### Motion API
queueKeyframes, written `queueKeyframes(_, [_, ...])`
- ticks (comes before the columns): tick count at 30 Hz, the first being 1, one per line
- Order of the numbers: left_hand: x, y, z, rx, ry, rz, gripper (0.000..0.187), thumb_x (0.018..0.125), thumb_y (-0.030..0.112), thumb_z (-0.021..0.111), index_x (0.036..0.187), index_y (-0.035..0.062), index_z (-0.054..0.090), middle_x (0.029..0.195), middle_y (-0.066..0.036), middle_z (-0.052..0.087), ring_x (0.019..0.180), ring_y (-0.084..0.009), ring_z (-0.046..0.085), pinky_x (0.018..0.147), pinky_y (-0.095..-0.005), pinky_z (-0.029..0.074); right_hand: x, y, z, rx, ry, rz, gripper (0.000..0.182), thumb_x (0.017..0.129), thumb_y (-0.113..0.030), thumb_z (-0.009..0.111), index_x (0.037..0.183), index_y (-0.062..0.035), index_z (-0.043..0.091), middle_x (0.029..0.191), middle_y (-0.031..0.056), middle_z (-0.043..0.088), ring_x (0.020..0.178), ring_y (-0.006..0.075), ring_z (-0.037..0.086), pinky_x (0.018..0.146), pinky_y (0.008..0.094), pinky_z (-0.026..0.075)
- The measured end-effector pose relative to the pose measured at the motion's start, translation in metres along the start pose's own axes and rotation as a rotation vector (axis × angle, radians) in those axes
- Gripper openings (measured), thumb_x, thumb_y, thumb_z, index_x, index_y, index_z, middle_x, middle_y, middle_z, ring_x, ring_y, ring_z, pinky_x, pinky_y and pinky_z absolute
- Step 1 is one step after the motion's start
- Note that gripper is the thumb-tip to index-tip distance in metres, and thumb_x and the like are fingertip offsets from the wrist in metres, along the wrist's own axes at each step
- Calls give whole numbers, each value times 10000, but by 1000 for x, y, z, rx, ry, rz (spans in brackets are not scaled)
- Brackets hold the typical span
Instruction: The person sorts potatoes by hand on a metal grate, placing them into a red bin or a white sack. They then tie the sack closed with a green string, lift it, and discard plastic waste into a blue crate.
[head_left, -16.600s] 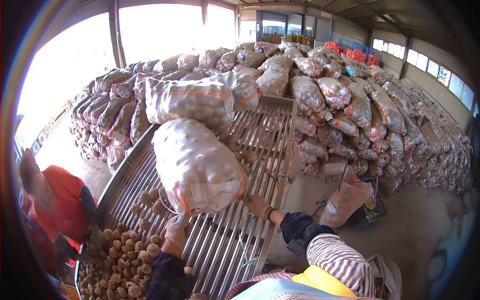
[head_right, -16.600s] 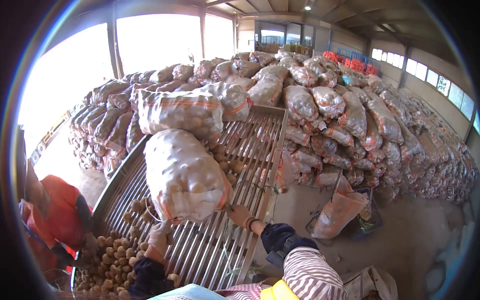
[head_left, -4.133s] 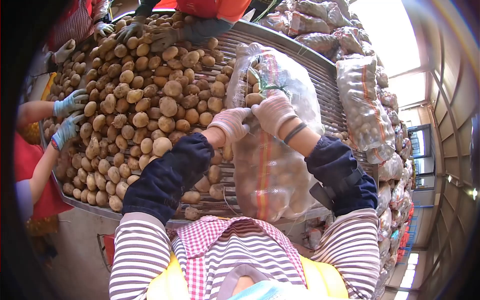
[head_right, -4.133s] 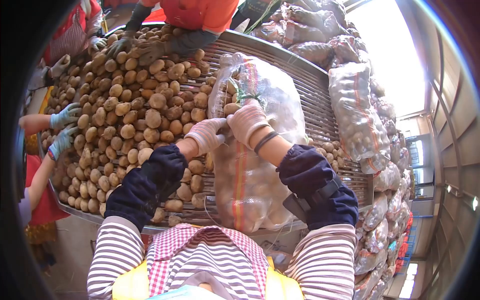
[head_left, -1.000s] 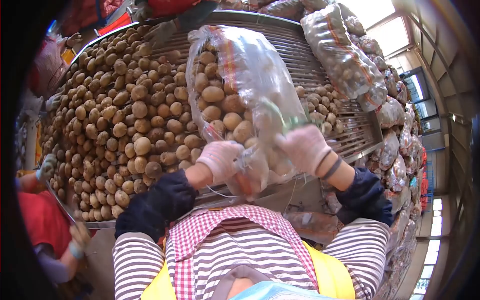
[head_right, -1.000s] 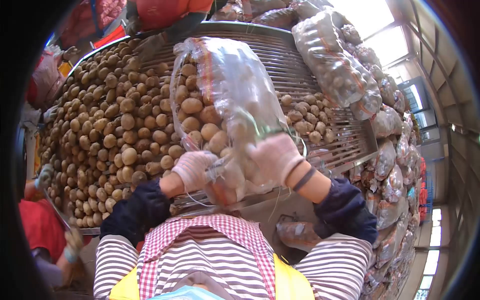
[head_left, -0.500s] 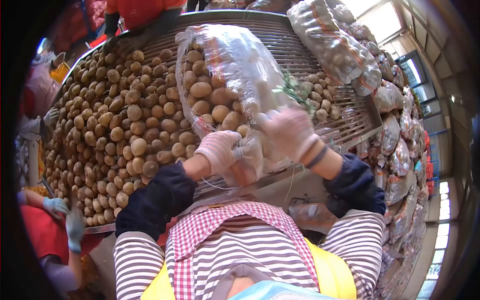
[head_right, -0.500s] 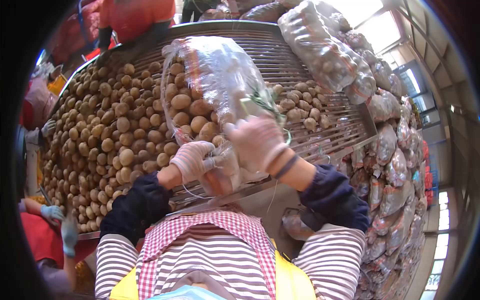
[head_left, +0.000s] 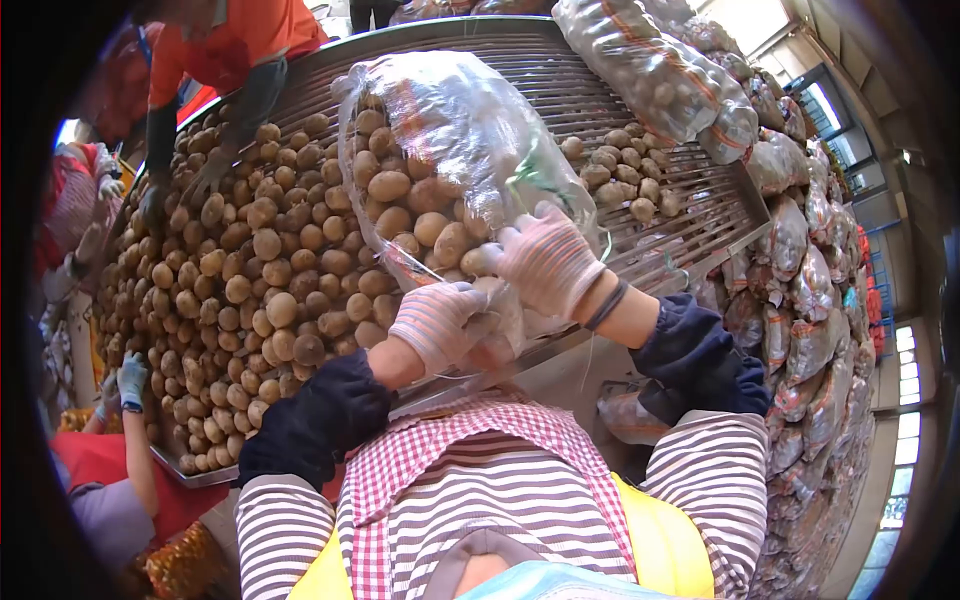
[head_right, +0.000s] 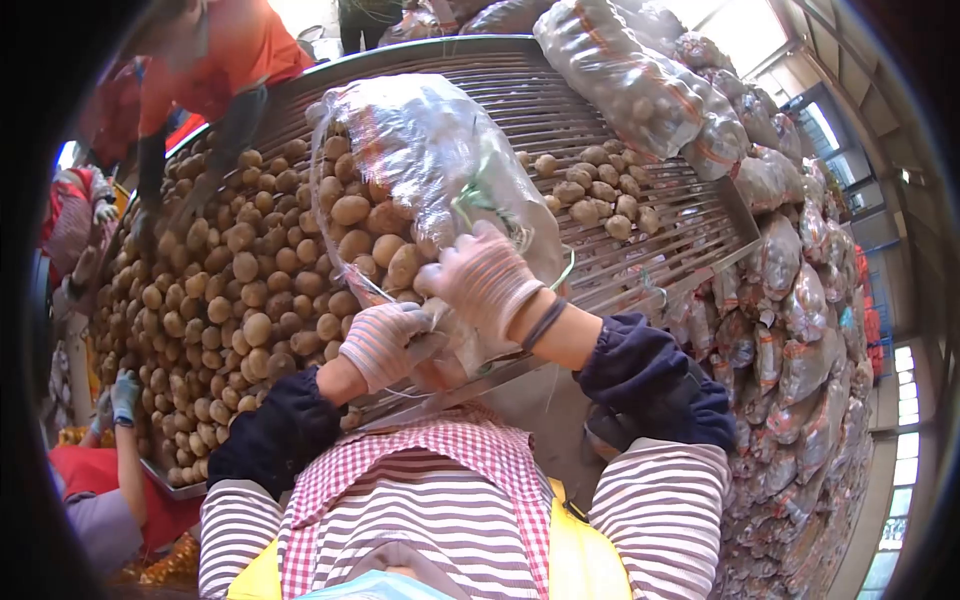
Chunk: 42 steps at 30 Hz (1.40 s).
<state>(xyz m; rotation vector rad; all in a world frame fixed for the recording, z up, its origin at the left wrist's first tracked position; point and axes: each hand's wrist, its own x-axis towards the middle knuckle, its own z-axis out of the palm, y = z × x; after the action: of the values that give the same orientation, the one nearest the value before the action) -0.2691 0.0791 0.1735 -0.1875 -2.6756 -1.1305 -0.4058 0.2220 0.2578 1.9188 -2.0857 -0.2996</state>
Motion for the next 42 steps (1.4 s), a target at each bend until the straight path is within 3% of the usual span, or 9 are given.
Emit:
queueKeyframes(4, [-9,-1,-11,-25,-37,35,171,858,239,733,862,72,697,799,-136,655,777,-356,653,698,-429,513,-21,14,-22,28,-506,250,139,815,-293,657,799,-155,670,760,86,702,742,232,712,817,429,476])
queueKeyframes(8, [-8,6,-2,-20,-47,-21,196,836,254,750,835,72,679,798,-130,644,777,-350,650,697,-434,511,-22,14,-10,45,-145,232,140,816,-276,641,862,-147,670,745,95,714,741,258,726,755,445,484])
queueKeyframes(16, [-29,-2,1,-108,-92,50,167,813,224,739,795,64,696,833,-144,672,790,-356,668,693,-435,526,-64,-3,-6,132,-399,241,114,871,-256,648,866,-152,601,679,49,664,691,262,694,685,425,486])
queueKeyframes(20, [-27,7,-4,16,-123,28,176,822,216,741,805,51,684,806,-143,660,775,-365,659,691,-433,522,-48,-17,4,78,36,293,36,855,-189,609,843,-156,611,720,50,701,685,243,708,704,428,482])
queueKeyframes(26, [-42,1,-3,-116,-60,68,149,840,220,741,878,77,730,824,-155,663,763,-357,655,694,-419,518,-100,-38,8,52,-604,303,72,904,-195,585,920,-166,649,742,55,712,725,253,722,732,420,476])
queueKeyframes(30, [-40,5,-4,-82,-149,33,190,844,263,759,909,84,749,839,-141,673,767,-349,660,697,-416,517,-58,-39,-9,115,56,387,86,885,-177,589,944,-163,650,792,63,727,771,237,729,759,421,479])
queueKeyframes(38, [-56,-6,-3,-85,-84,47,216,852,304,757,912,97,767,843,-140,681,777,-353,669,695,-418,516,-99,-53,11,284,-735,320,92,891,-156,568,934,-101,628,848,115,746,810,287,742,697,474,506])
queueKeyframes(40, [-57,-5,-2,-86,-92,55,215,862,299,750,929,95,765,843,-148,682,781,-356,667,701,-420,518,-75,-51,-9,258,-704,448,107,891,-161,571,955,-98,630,877,117,742,879,289,736,733,467,530])
queueKeyframes(42, [-57,-5,-2,-102,-115,33,215,865,298,748,932,94,764,841,-152,682,783,-356,668,702,-420,518,-60,-53,-9,121,-12,435,112,849,-134,582,956,-105,603,834,98,697,819,301,719,680,465,535])
